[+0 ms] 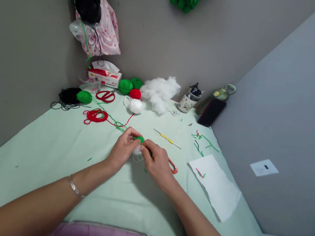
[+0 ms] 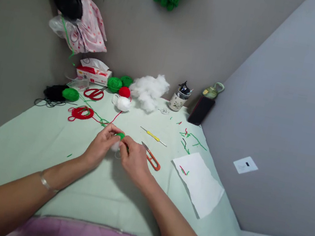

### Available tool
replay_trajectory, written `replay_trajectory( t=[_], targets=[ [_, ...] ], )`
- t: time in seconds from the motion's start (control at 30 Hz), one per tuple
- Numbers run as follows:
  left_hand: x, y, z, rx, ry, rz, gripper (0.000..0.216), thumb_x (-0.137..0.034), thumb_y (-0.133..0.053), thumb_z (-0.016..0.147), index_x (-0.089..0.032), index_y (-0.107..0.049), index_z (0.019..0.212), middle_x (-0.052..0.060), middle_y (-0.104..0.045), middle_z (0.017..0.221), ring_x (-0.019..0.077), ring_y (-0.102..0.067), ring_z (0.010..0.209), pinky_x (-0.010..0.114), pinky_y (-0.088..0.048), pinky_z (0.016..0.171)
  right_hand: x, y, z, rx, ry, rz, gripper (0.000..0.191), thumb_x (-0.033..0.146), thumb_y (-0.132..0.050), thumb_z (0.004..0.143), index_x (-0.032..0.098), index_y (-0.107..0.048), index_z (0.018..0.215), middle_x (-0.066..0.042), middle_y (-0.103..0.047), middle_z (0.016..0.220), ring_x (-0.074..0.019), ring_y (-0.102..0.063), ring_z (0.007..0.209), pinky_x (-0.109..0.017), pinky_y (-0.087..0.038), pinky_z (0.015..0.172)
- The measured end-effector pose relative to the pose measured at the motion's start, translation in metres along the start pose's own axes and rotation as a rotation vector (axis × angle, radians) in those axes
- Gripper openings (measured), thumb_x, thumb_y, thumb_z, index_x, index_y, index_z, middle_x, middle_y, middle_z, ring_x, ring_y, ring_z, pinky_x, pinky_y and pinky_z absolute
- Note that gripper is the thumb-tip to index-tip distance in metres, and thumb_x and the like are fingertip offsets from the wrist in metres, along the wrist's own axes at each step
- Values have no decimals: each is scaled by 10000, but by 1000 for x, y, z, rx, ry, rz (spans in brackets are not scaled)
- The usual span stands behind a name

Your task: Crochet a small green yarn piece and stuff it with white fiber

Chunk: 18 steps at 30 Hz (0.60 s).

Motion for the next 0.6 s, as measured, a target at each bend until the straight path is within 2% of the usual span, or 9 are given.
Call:
replay_trajectory(
  t=[0.1,0.2,0.43,0.6],
  targets=[
    [2,2,-1,-45,29,-22,114,-222,-672,778,-203,-584,848,-49,-583,688,125,-527,618,247,-392,592,0,-6,1,0,-6,24,146,270,-526,886,224,-548,749,50,-485,608,-140,-407,583,-285,-274,606],
    [4,1,-3,-51,56,-50,127,-214,-674,771,-205,-573,848,-54,-576,693,123,-537,625,245,-394,595,-9,-5,6,-19,-38,82,165,285,-550,840,214,-530,692,50,-476,614,-131,-403,593,-274,-291,593],
    [1,-8,-8,63,62,-72,261,-397,-725,847,-204,-610,977,-19,-637,864,131,-604,736,250,-451,670,-30,6,16,-73,-133,210,223,356,-576,775,208,-513,621,65,-402,556,-106,-328,544,-261,-261,542],
    [0,-11,-5,101,43,-22,342,-398,-795,785,-197,-598,978,-26,-634,847,129,-611,714,248,-456,671,-32,9,17,-32,-134,249,227,369,-557,779,201,-532,629,58,-419,572,-108,-353,561,-254,-290,551]
  ],
)
Point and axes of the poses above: each hand's wrist, its own z-axis towards the middle knuckle, its own y-axis out of the back of the hand, x = y × z, the point moved 9 cm from there along z, towards the middle knuckle
